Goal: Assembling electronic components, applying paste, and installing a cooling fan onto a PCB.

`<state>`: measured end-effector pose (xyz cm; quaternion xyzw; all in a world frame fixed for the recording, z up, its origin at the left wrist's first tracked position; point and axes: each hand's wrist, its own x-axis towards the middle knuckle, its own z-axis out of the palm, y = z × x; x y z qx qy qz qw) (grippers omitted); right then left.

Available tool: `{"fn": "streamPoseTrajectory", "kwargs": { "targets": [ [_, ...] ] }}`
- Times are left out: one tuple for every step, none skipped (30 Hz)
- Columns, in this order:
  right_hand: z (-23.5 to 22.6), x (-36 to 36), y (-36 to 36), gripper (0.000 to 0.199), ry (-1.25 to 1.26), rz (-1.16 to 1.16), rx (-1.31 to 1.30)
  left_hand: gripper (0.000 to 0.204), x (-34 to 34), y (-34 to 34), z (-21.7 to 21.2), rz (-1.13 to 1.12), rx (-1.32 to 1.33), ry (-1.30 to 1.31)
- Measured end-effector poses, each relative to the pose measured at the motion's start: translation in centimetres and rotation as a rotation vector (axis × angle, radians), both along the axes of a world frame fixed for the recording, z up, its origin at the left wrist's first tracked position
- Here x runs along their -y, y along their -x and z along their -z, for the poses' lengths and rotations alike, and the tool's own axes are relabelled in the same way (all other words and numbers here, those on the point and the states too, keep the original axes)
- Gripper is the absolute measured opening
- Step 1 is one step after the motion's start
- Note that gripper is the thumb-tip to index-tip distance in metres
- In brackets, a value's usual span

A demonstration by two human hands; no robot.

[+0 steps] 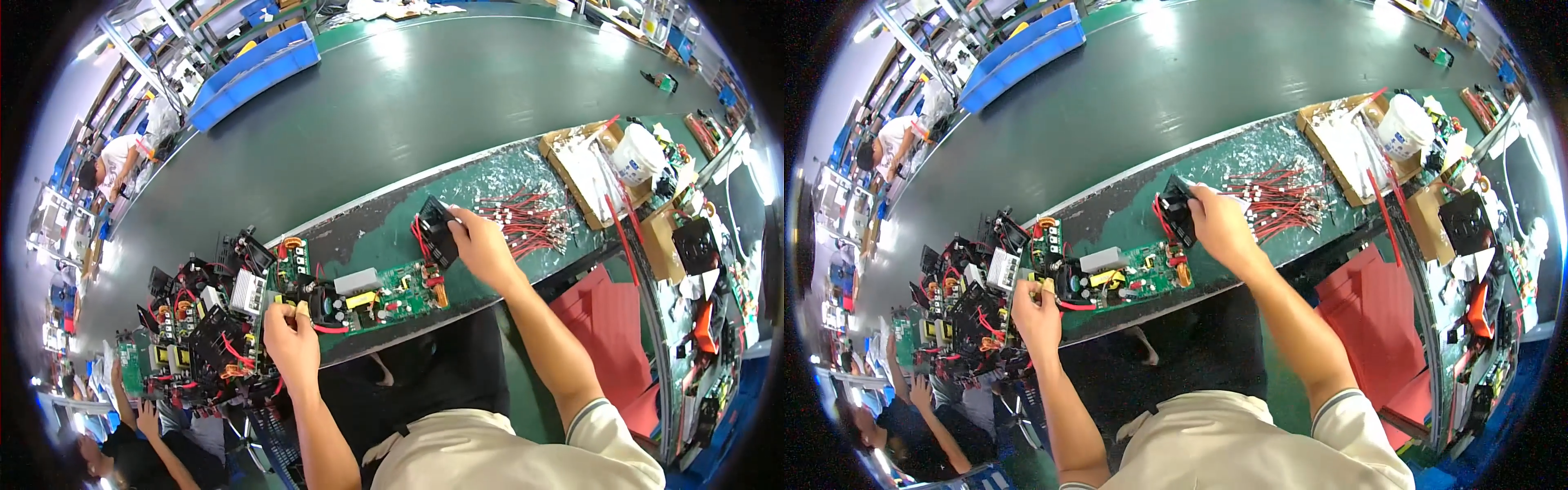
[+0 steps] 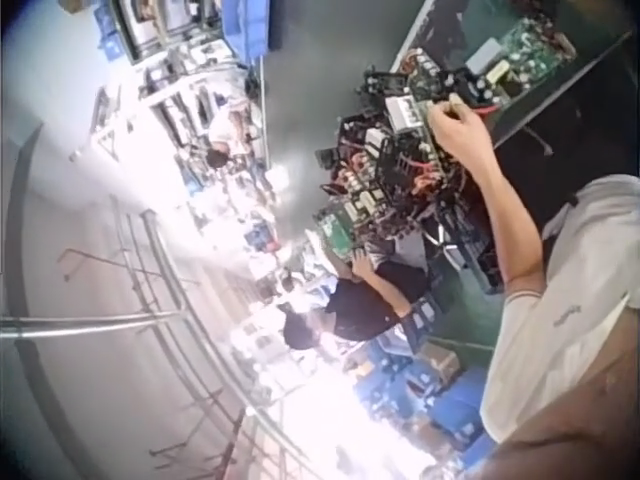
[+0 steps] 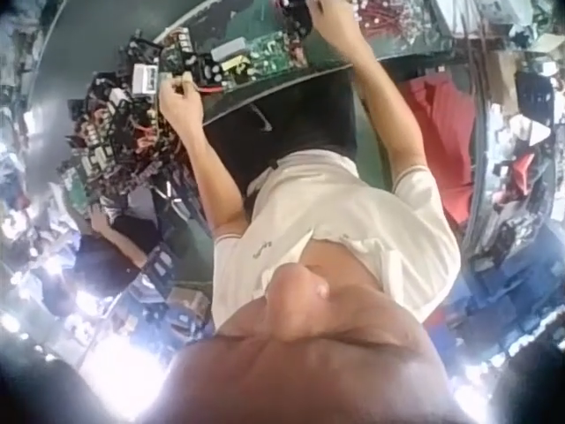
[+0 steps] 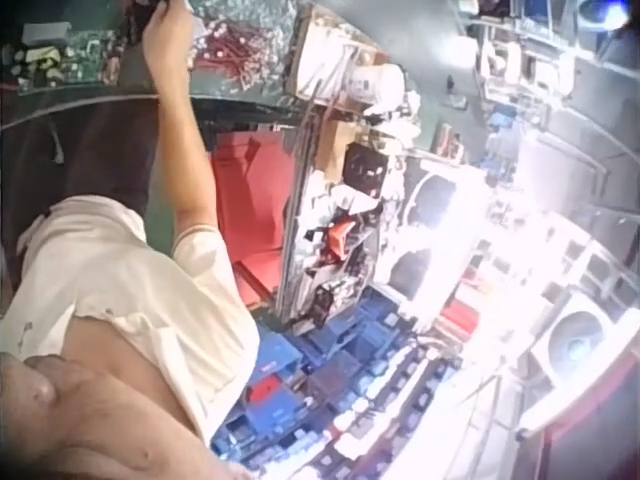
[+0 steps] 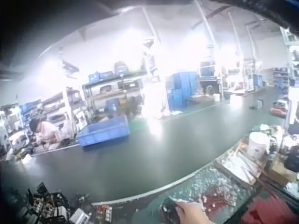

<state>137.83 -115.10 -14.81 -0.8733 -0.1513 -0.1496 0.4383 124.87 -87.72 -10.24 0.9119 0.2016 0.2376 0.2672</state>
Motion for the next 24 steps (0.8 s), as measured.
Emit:
{"fn": "streamPoseTrajectory", "kwargs": {
  "targets": [
    [0.1, 0.2, 0.0, 0.027, 0.005, 0.023, -0.104, 0.017, 0.3, 0.2, -0.2, 0.010, -0.007, -0.059],
    [0.1, 0.3, -0.4, 0.029, 0.006, 0.045, -0.202, 0.018, 0.3, 0.7, -0.2, 0.021, -0.049, -0.070],
    [0.0, 0.4, -0.6, 0.029, 0.004, 0.060, -0.203, 0.021, 1.4, 1.4, -1.4, 0.037, -0.069, -0.056],
    [0.0, 0.5, -0.7, 0.031, -0.019, 0.049, -0.235, 0.026, 2.4, 1.8, -2.1, 0.072, -0.011, -0.155],
    [-0.4, 0.6, -0.4, 0.033, -0.040, 0.039, -0.268, 0.033, 3.1, 2.3, -2.8, 0.107, 0.049, -0.252],
    [-0.7, 0.5, -0.4, 0.035, -0.009, 0.033, -0.266, 0.039, 3.6, 2.4, -3.1, 0.224, 0.053, -0.179],
    [-0.9, 0.4, -0.1, 0.035, -0.006, 0.041, -0.270, 0.046, 3.9, 2.5, -3.1, 0.341, 0.057, -0.104],
    [-1.2, 0.8, 0.3, 0.036, -0.034, 0.051, -0.199, 0.050, 4.5, 1.8, -3.1, 0.458, -0.030, 0.099],
    [-1.7, 0.9, 0.8, 0.037, -0.061, 0.053, -0.134, 0.048, 5.2, 1.2, -3.3, 0.546, -0.069, 0.291],
    [-2.5, 1.0, 1.5, 0.037, -0.123, 0.058, -0.173, 0.045, 5.3, 0.1, -2.9, 0.617, -0.059, 0.307],
    [-2.6, 1.2, 1.9, 0.037, -0.112, 0.063, -0.179, 0.042, 5.5, -1.0, -2.4, 0.690, -0.046, 0.320],
    [-2.5, 1.2, 2.2, 0.036, -0.179, 0.057, -0.130, 0.031, 5.2, -2.2, -1.6, 0.770, -0.017, 0.256],
    [-2.5, 1.2, 2.5, 0.036, -0.247, 0.051, -0.081, 0.031, 5.4, -2.9, -1.4, 0.774, -0.017, 0.264],
    [-3.3, 0.8, 3.1, 0.032, -0.235, 0.072, -0.031, 0.028, 5.6, -3.6, -1.1, 0.767, -0.038, 0.344],
    [-3.5, 0.5, 3.9, 0.032, -0.233, 0.076, -0.037, 0.025, 5.8, -4.2, -1.0, 0.754, -0.060, 0.422],
    [-3.6, 0.2, 4.8, 0.030, -0.326, 0.010, -0.127, 0.022, 6.2, -4.8, -1.2, 0.726, -0.030, 0.402],
    [-3.9, 0.1, 5.7, 0.027, -0.417, -0.052, -0.214, 0.022, 6.5, -5.3, -1.0, 0.732, -0.034, 0.407],
    [-4.4, -0.2, 6.4, 0.025, -0.429, -0.108, -0.316, 0.021, 6.7, -5.8, -0.5, 0.788, 0.021, 0.295],
    [-4.4, -0.7, 7.0, 0.024, -0.462, -0.159, -0.350, 0.019, 6.9, -6.0, -0.2, 0.841, 0.076, 0.181],
    [-4.3, -0.9, 7.1, 0.025, -0.447, -0.183, -0.367, 0.018, 7.4, -6.0, -0.2, 0.855, 0.063, 0.184],
    [-4.2, -1.2, 7.2, 0.025, -0.434, -0.207, -0.384, 0.018, 7.6, -6.0, 0.0, 0.861, 0.063, 0.182],
    [-4.1, -1.6, 7.3, 0.023, -0.429, -0.212, -0.388, 0.018, 7.7, -5.9, 0.4, 0.869, 0.048, 0.170],
    [-4.3, -1.7, 7.2, 0.021, -0.388, -0.227, -0.328, 0.018, 7.9, -5.9, 0.7, 0.879, 0.035, 0.160],
    [-4.2, -1.7, 7.1, 0.019, -0.370, -0.223, -0.316, 0.018, 8.0, -6.0, 0.8, 0.871, 0.020, 0.196]
  ]
}}
